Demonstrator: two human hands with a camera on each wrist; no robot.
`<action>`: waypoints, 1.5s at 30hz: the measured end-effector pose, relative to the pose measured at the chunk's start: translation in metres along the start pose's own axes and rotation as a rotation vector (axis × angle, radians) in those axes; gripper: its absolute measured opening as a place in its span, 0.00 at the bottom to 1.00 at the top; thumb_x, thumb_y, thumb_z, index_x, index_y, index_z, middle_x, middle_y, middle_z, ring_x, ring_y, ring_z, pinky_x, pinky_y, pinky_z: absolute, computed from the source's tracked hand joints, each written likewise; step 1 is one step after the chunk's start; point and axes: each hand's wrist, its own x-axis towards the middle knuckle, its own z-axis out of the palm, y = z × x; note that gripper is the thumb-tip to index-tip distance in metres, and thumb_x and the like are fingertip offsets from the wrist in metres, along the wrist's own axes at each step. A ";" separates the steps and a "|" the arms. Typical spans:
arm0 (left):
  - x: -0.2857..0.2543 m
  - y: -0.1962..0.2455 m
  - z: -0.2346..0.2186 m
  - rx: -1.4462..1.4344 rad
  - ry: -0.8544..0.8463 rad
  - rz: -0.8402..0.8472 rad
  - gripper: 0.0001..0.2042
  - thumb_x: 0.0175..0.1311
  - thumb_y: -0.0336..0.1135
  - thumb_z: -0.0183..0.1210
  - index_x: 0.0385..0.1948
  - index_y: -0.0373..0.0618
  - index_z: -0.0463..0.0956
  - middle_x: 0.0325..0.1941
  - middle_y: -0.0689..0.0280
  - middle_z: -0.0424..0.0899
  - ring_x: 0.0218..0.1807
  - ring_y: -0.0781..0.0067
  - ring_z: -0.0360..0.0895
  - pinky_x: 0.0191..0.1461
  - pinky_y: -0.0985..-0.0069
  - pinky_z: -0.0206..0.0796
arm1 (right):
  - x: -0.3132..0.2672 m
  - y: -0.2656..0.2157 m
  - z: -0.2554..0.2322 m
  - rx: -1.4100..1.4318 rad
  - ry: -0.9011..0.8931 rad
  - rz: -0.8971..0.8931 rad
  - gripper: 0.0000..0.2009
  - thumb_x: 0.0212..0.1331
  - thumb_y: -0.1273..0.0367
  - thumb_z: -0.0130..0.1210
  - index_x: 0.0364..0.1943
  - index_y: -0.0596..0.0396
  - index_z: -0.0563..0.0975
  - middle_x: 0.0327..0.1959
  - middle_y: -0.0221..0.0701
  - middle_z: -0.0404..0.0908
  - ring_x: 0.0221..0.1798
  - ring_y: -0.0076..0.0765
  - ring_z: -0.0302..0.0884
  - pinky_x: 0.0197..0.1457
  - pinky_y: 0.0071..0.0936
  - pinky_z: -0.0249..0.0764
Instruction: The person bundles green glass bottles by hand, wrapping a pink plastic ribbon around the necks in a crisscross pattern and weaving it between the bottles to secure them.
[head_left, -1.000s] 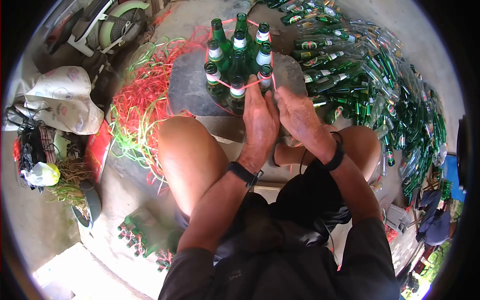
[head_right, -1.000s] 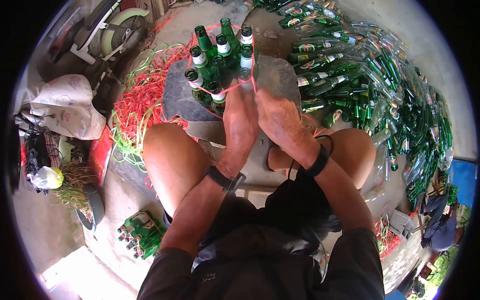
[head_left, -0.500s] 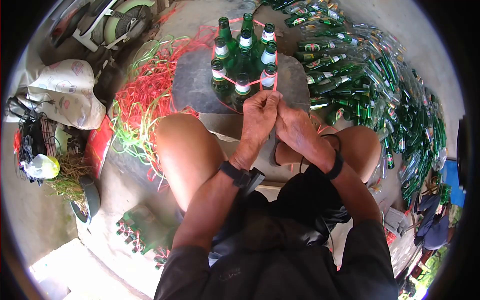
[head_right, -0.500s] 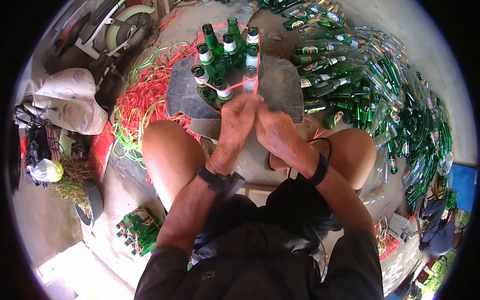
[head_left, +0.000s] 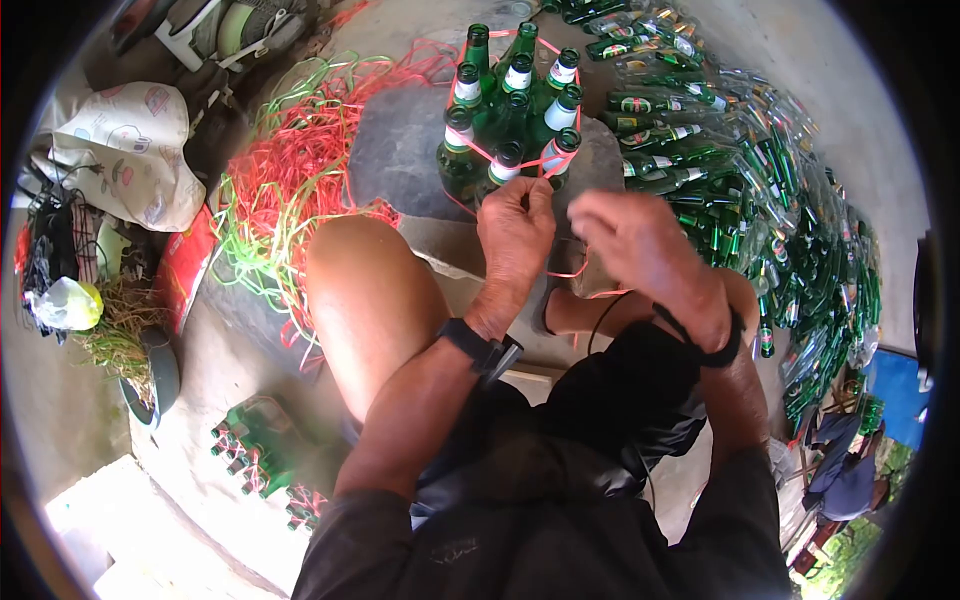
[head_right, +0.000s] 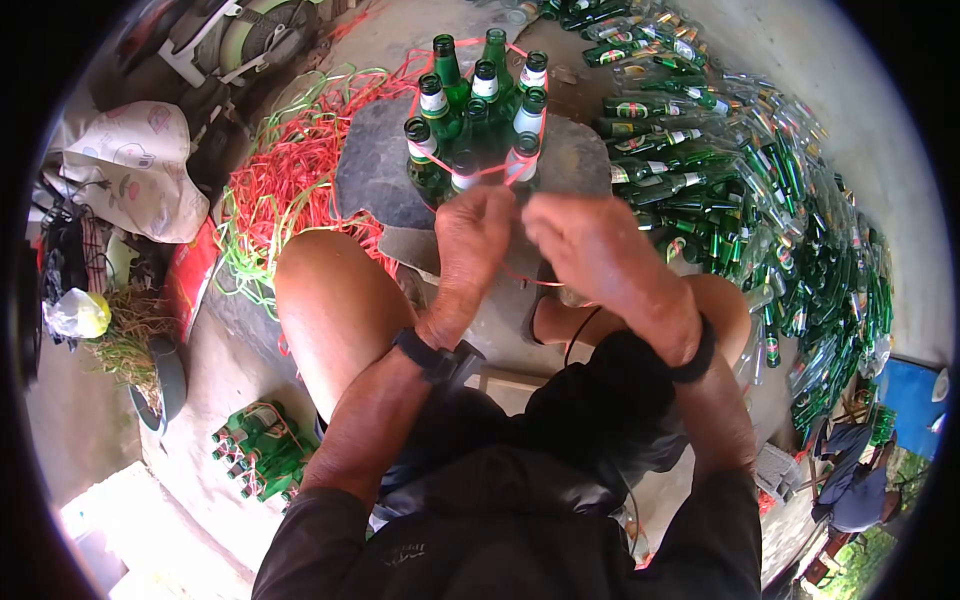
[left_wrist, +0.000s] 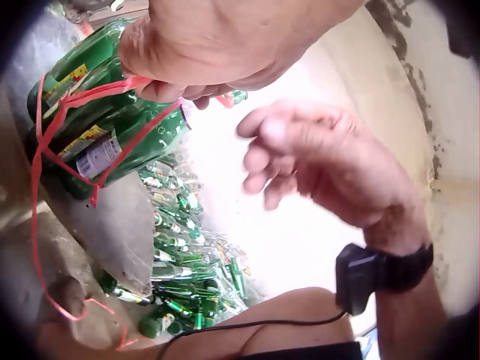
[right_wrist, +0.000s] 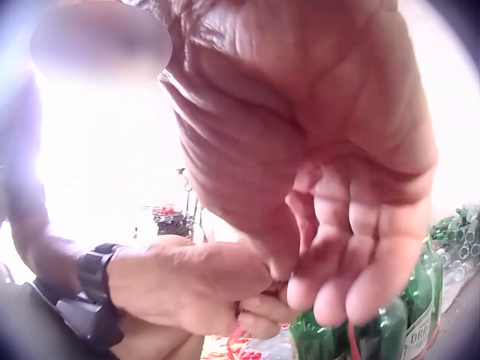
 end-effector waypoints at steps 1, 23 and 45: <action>0.000 0.001 0.000 0.023 0.011 -0.010 0.10 0.69 0.36 0.64 0.33 0.38 0.87 0.22 0.55 0.84 0.24 0.65 0.82 0.34 0.66 0.74 | 0.012 -0.004 -0.008 0.004 0.114 -0.031 0.03 0.63 0.73 0.59 0.36 0.58 0.80 0.32 0.43 0.83 0.37 0.59 0.82 0.42 0.49 0.78; 0.002 0.012 0.000 0.229 0.269 0.043 0.15 0.64 0.42 0.70 0.22 0.42 0.85 0.19 0.57 0.83 0.23 0.51 0.82 0.30 0.61 0.73 | 0.156 0.012 -0.022 -0.426 -0.579 -0.157 0.07 0.56 0.71 0.58 0.33 0.61 0.83 0.25 0.46 0.82 0.28 0.55 0.78 0.36 0.49 0.72; -0.006 0.013 0.001 0.138 0.202 0.041 0.16 0.75 0.44 0.60 0.31 0.40 0.85 0.21 0.52 0.82 0.26 0.43 0.81 0.32 0.56 0.71 | 0.155 0.015 -0.018 -0.189 -0.630 -0.007 0.08 0.58 0.72 0.60 0.31 0.65 0.75 0.19 0.32 0.67 0.25 0.25 0.62 0.28 0.35 0.60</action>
